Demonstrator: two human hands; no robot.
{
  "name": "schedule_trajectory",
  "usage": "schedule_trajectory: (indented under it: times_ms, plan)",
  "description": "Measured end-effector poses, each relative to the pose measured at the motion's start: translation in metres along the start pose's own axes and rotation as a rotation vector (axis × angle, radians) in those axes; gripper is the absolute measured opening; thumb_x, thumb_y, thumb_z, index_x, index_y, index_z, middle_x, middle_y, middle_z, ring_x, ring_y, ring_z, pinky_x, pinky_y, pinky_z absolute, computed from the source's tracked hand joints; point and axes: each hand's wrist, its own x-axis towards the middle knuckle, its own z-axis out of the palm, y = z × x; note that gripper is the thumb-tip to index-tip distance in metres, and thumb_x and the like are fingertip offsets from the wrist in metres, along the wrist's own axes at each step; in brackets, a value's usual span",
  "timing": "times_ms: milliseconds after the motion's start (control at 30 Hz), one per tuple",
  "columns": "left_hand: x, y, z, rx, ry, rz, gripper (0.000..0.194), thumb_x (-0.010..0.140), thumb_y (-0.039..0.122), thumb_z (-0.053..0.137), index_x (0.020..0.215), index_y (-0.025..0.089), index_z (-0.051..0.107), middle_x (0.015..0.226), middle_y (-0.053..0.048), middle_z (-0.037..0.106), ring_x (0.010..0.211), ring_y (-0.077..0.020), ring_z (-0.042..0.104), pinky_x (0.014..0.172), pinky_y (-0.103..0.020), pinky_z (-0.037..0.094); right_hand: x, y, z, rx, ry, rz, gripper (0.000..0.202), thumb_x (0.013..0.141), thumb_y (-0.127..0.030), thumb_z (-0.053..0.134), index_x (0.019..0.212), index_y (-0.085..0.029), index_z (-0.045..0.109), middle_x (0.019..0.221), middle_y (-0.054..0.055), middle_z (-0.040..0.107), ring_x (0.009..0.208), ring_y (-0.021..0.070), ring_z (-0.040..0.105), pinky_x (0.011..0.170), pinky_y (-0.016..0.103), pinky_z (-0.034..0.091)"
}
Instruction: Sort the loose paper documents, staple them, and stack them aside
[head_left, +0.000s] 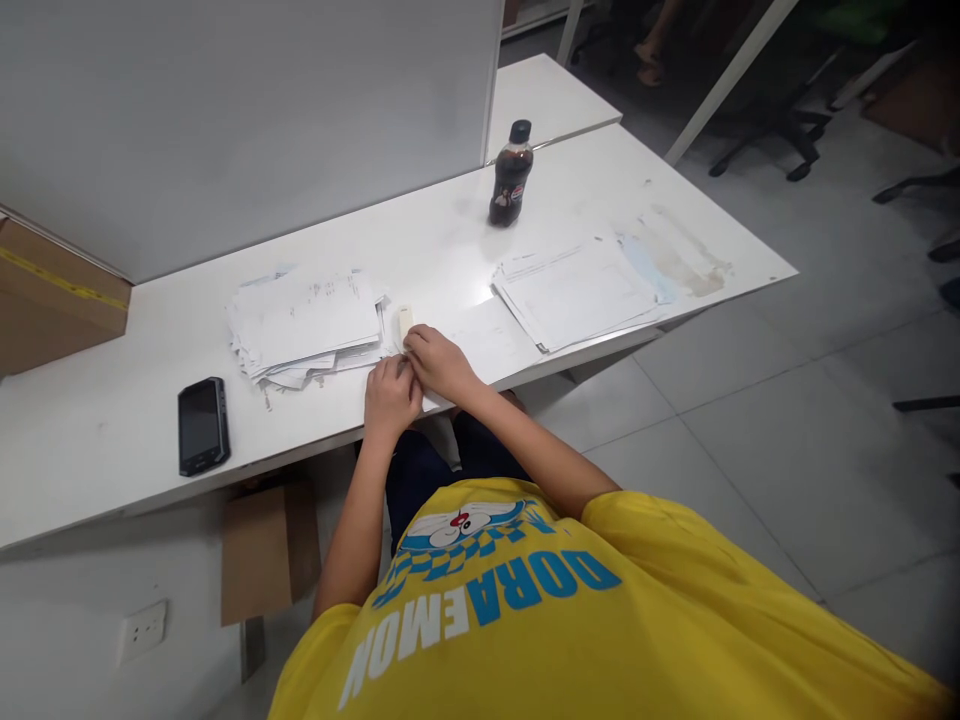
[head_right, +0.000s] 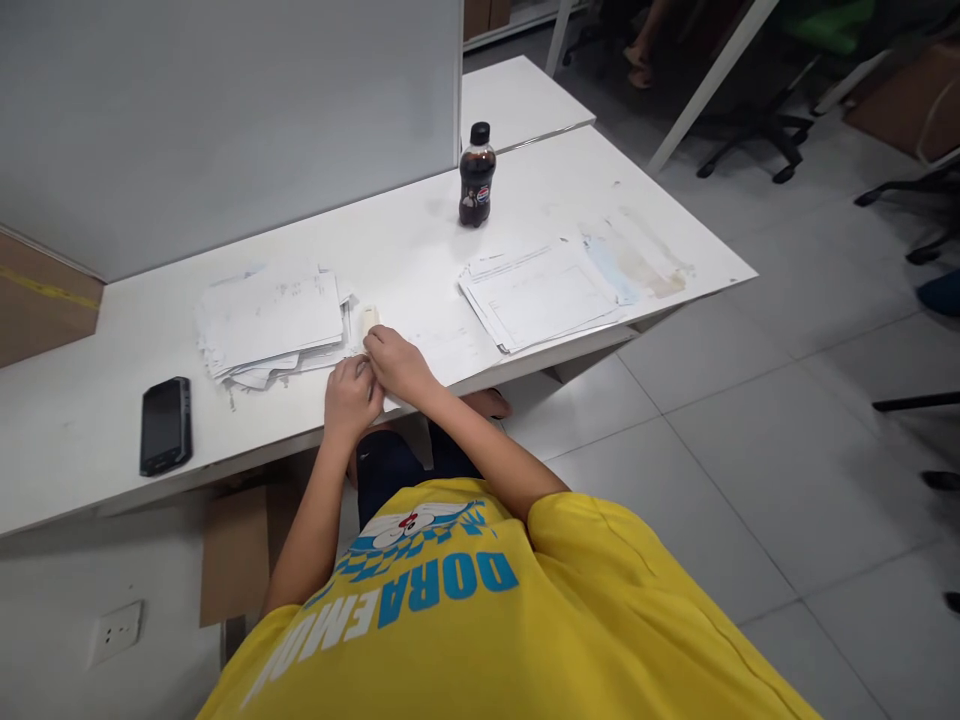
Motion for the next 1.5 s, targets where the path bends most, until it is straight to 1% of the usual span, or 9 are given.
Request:
schedule_trajectory:
  times_ms: [100,233,367,600,800,933,1067,1300,1500]
  plan:
    - [0.002,-0.001,-0.002,-0.015,-0.01,-0.039,0.028,0.09,0.024,0.048,0.112,0.019,0.065,0.118,-0.015,0.059,0.109,-0.0303,0.052,0.091,-0.045,0.044,-0.004,0.0,-0.002,-0.019,-0.003,0.007,0.025,0.089,-0.008,0.039,0.098,-0.018,0.059,0.11,0.011,0.06,0.097,0.0222,0.054,0.077,0.031,0.044]
    - [0.005,-0.003,-0.003,-0.033,-0.015,-0.045,0.032,0.09,0.021,0.046,0.116,0.023,0.065,0.118,-0.012,0.06,0.109,-0.0288,0.052,0.091,-0.044,0.043,-0.007,0.004,-0.002,-0.039,0.013,-0.008,0.027,0.087,-0.006,0.04,0.099,-0.018,0.06,0.112,0.01,0.062,0.095,0.0231,0.054,0.078,0.033,0.043]
    - [0.004,-0.002,-0.003,0.0,-0.033,-0.041,0.033,0.09,0.019,0.044,0.116,0.021,0.065,0.118,-0.012,0.06,0.109,-0.029,0.051,0.09,-0.043,0.042,-0.005,0.001,-0.003,-0.088,0.01,0.002,0.026,0.087,-0.006,0.041,0.097,-0.018,0.062,0.11,0.01,0.063,0.092,0.0242,0.053,0.078,0.034,0.041]
    - [0.001,0.003,-0.001,0.067,-0.04,-0.013,0.036,0.093,0.029,0.044,0.123,0.019,0.06,0.112,-0.015,0.058,0.106,-0.0305,0.051,0.086,-0.043,0.041,-0.005,-0.006,-0.005,-0.155,-0.004,0.035,0.025,0.089,-0.008,0.043,0.097,-0.018,0.064,0.112,0.011,0.065,0.091,0.0257,0.052,0.077,0.037,0.039]
    - [0.001,0.004,-0.002,0.074,-0.07,0.0,0.042,0.092,0.034,0.046,0.129,0.017,0.057,0.115,-0.016,0.057,0.108,-0.032,0.049,0.087,-0.044,0.041,-0.01,-0.003,-0.003,-0.113,-0.007,0.056,0.031,0.091,-0.01,0.041,0.109,-0.018,0.064,0.123,0.011,0.063,0.098,0.026,0.054,0.082,0.038,0.04]
    - [0.0,0.004,-0.001,0.059,-0.084,0.006,0.041,0.092,0.034,0.045,0.127,0.018,0.057,0.113,-0.016,0.057,0.106,-0.0324,0.049,0.087,-0.045,0.04,-0.012,-0.001,0.0,-0.111,-0.017,0.069,0.035,0.091,-0.01,0.039,0.115,-0.018,0.063,0.128,0.011,0.061,0.101,0.0261,0.054,0.084,0.039,0.041]
    - [-0.001,0.004,-0.001,0.051,-0.075,0.01,0.038,0.092,0.033,0.044,0.123,0.017,0.06,0.109,-0.016,0.058,0.104,-0.0326,0.049,0.086,-0.046,0.04,-0.013,0.001,0.004,-0.121,-0.037,0.073,0.033,0.092,-0.011,0.039,0.113,-0.018,0.064,0.128,0.011,0.061,0.101,0.0254,0.055,0.085,0.038,0.042]
    - [-0.002,0.004,0.0,0.034,-0.058,-0.001,0.037,0.093,0.034,0.044,0.122,0.018,0.06,0.109,-0.015,0.059,0.105,-0.032,0.05,0.087,-0.045,0.039,-0.015,0.004,0.005,-0.115,-0.023,0.057,0.034,0.092,-0.01,0.04,0.114,-0.018,0.064,0.127,0.009,0.062,0.101,0.0249,0.055,0.085,0.037,0.042]
    - [-0.003,0.004,0.0,0.018,-0.069,-0.005,0.037,0.091,0.032,0.046,0.123,0.019,0.059,0.11,-0.015,0.058,0.106,-0.032,0.05,0.088,-0.045,0.04,-0.013,0.008,0.01,-0.148,-0.074,0.064,0.031,0.092,-0.01,0.039,0.106,-0.018,0.065,0.115,0.011,0.063,0.095,0.0246,0.056,0.079,0.036,0.04]
